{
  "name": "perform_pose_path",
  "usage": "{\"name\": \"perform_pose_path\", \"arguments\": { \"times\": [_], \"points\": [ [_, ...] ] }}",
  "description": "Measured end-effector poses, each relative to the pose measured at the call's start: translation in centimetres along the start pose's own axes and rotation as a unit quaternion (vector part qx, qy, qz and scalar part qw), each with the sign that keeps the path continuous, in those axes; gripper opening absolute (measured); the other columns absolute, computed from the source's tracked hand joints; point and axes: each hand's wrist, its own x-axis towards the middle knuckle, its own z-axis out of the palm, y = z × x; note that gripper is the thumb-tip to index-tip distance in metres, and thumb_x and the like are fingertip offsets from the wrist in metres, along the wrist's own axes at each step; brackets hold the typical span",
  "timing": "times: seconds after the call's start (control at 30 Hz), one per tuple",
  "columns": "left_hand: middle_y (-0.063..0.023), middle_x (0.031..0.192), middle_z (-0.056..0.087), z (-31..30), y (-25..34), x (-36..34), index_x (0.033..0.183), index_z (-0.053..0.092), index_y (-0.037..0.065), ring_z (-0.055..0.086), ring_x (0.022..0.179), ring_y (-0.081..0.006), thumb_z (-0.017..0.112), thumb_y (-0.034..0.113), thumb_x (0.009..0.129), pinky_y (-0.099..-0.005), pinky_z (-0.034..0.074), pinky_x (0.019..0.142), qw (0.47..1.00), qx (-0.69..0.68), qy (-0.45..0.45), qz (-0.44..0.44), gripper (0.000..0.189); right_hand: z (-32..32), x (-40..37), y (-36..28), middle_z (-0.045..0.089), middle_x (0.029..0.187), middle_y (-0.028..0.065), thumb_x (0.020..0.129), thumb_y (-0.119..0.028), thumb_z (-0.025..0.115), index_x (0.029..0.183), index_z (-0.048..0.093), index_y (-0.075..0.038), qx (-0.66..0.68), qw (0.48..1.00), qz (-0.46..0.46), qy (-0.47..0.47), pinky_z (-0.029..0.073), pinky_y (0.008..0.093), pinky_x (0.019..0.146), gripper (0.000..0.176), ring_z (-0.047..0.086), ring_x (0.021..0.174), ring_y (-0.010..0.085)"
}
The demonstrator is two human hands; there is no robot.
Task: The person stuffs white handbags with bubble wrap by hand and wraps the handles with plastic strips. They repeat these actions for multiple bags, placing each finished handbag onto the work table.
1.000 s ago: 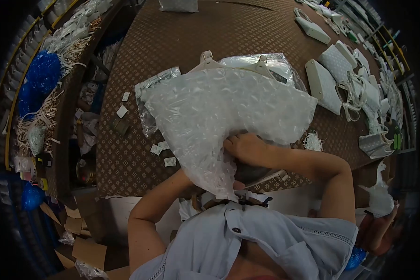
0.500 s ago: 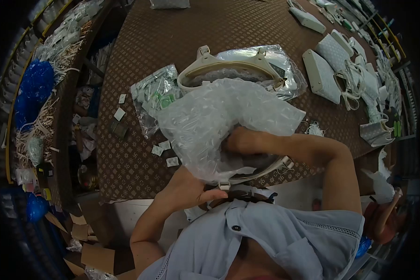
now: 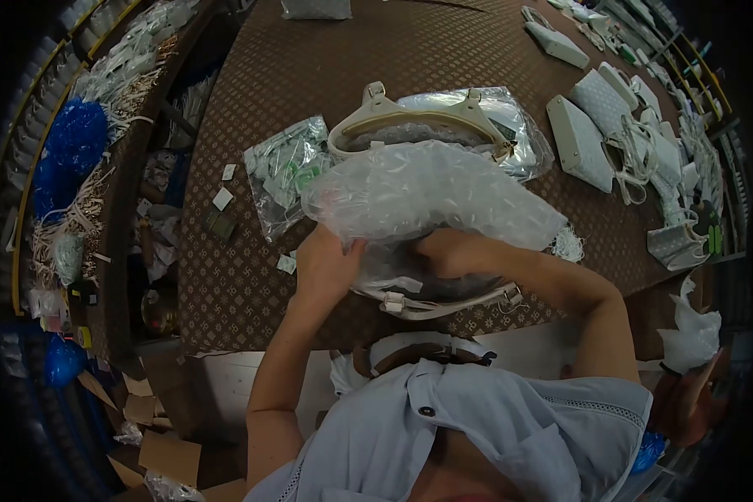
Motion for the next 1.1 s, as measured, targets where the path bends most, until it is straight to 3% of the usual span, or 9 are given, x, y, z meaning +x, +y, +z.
{"name": "perform_pose_path", "arguments": {
  "times": [0.07, 0.13, 0.27, 0.33, 0.43, 0.57, 0.63, 0.73, 1.1],
  "points": [
    [-0.0203, 0.088, 0.060, 0.3, -0.5, 0.2, 0.113, 0.052, 0.002, 0.059, 0.081, -0.0382, 0.067, 0.020, 0.074, -0.0439, 0.046, 0.071, 1.000, 0.026, 0.004, -0.012, 0.045, -1.6, -1.9, -0.2, 0.064, 0.088, 0.0188, 0.077, -0.014, 0.056, 0.097, 0.060, 0.001, 0.100, 0.995, 0.030, -0.004, 0.050, 0.0398, 0.071, 0.025, 0.062, 0.083, 0.0345],
    [-0.0188, 0.084, 0.060, 0.8, -0.8, 0.3, 0.109, 0.054, 0.002, 0.059, 0.076, -0.0372, 0.066, 0.018, 0.075, -0.0443, 0.046, 0.066, 0.999, 0.040, 0.018, -0.004, 0.040, -2.1, -3.3, -0.2, 0.062, 0.092, 0.0216, 0.079, -0.013, 0.054, 0.102, 0.058, 0.002, 0.310, 0.942, -0.103, 0.076, 0.048, 0.0399, 0.075, 0.028, 0.061, 0.088, 0.0345],
    [-0.0197, 0.098, 0.061, 1.6, -0.3, 0.2, 0.102, 0.060, 0.004, 0.058, 0.087, -0.0383, 0.066, 0.020, 0.075, -0.0419, 0.047, 0.072, 0.998, 0.007, 0.013, -0.055, 0.032, -2.5, -1.4, -1.0, 0.062, 0.098, 0.0194, 0.078, -0.017, 0.056, 0.100, 0.059, 0.002, 0.221, 0.971, -0.089, 0.017, 0.047, 0.0407, 0.080, 0.030, 0.060, 0.089, 0.0350],
    [-0.0188, 0.083, 0.061, 2.2, -0.5, -0.1, 0.116, 0.051, 0.001, 0.060, 0.070, -0.0356, 0.068, 0.017, 0.073, -0.0428, 0.047, 0.062, 0.989, 0.012, 0.118, 0.083, 0.048, -0.7, 2.0, -0.5, 0.062, 0.099, 0.0183, 0.076, -0.021, 0.059, 0.103, 0.060, 0.000, -0.014, 0.996, -0.059, -0.065, 0.047, 0.0407, 0.080, 0.034, 0.060, 0.090, 0.0352],
    [-0.0200, 0.105, 0.059, 1.7, -0.1, -0.2, 0.112, 0.056, 0.003, 0.057, 0.093, -0.0401, 0.070, 0.016, 0.071, -0.0417, 0.047, 0.078, 0.998, 0.009, 0.039, 0.056, 0.045, 0.5, 4.9, -0.2, 0.062, 0.100, 0.0192, 0.077, -0.024, 0.059, 0.107, 0.060, -0.005, 0.095, 0.993, -0.062, -0.042, 0.045, 0.0415, 0.084, 0.036, 0.059, 0.094, 0.0364],
    [-0.0217, 0.111, 0.056, 0.7, 1.5, -0.6, 0.125, 0.044, 0.001, 0.055, 0.098, -0.0419, 0.071, 0.017, 0.070, -0.0433, 0.045, 0.081, 0.996, -0.036, 0.036, 0.073, 0.063, 3.2, 5.0, 0.0, 0.061, 0.101, 0.0204, 0.078, -0.026, 0.058, 0.110, 0.059, -0.008, 0.103, 0.994, -0.032, -0.006, 0.044, 0.0414, 0.086, 0.037, 0.058, 0.096, 0.0359],
    [-0.0255, 0.107, 0.055, 0.7, 0.6, -0.8, 0.138, 0.026, 0.000, 0.057, 0.088, -0.0433, 0.069, 0.010, 0.069, -0.0447, 0.048, 0.071, 0.981, 0.045, 0.026, 0.185, 0.082, 6.1, 5.5, 0.6, 0.060, 0.106, 0.0205, 0.083, -0.021, 0.054, 0.108, 0.059, -0.003, 0.094, 0.974, -0.094, 0.181, 0.045, 0.0408, 0.085, 0.031, 0.059, 0.095, 0.0332],
    [-0.0263, 0.109, 0.054, 1.4, -0.8, -0.7, 0.137, 0.027, 0.000, 0.056, 0.087, -0.0442, 0.066, 0.006, 0.069, -0.0457, 0.048, 0.072, 0.981, 0.043, 0.068, 0.176, 0.079, 0.6, 3.6, -0.5, 0.060, 0.105, 0.0203, 0.084, -0.023, 0.052, 0.108, 0.059, -0.005, 0.141, 0.988, -0.054, -0.013, 0.044, 0.0404, 0.086, 0.031, 0.058, 0.097, 0.0326],
    [-0.0240, 0.114, 0.053, 1.8, -0.7, -0.9, 0.132, 0.035, -0.001, 0.051, 0.105, -0.0422, 0.062, 0.003, 0.073, -0.0443, 0.041, 0.089, 0.989, 0.003, 0.014, 0.150, 0.065, 2.3, 4.1, 0.1, 0.058, 0.109, 0.0188, 0.087, -0.026, 0.049, 0.111, 0.058, -0.005, 0.245, 0.963, -0.115, -0.018, 0.040, 0.0383, 0.091, 0.033, 0.054, 0.103, 0.0326]
  ]
}}
